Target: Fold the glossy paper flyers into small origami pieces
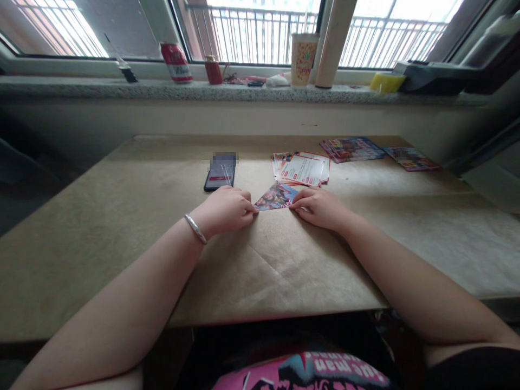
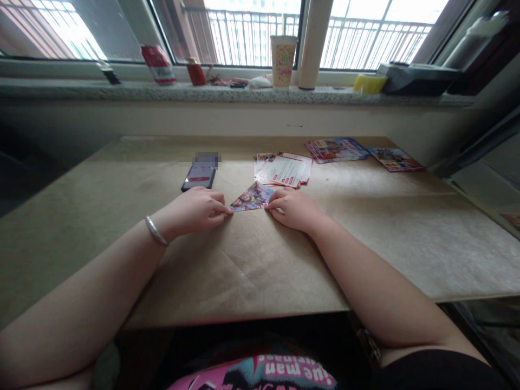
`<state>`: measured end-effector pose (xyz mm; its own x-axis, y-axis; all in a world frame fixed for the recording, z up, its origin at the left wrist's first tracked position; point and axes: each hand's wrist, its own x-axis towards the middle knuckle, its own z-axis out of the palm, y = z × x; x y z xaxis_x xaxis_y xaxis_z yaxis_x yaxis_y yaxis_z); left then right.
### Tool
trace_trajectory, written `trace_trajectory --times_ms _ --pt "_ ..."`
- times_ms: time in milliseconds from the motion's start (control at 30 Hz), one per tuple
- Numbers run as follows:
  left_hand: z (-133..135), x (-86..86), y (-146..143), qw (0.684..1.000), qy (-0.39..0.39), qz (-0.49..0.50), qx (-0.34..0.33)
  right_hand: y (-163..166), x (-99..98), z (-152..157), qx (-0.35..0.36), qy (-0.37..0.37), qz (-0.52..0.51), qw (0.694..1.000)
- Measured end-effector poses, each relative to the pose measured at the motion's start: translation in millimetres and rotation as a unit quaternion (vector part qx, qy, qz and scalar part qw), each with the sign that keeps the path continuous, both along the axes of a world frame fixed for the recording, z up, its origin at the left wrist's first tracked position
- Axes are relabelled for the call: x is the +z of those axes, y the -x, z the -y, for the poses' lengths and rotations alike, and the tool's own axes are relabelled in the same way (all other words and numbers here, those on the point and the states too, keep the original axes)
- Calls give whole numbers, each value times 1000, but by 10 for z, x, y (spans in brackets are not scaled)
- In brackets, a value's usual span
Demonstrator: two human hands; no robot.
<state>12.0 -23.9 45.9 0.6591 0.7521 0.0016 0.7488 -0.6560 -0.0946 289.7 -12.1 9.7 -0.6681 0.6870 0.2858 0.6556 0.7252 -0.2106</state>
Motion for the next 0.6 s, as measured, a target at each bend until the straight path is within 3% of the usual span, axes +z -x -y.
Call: trace_trajectory --times_ms 233,433,600 --pt "2 88 104 998 28 -34 42 8 12 9 5 -1 -8 1000" --pt "-17 115 180 996 65 -3 66 -1 7 5 1 3 -8 1000" --pt "28 59 89 988 18 6 156 4 15 13 1 -2 -1 1000"
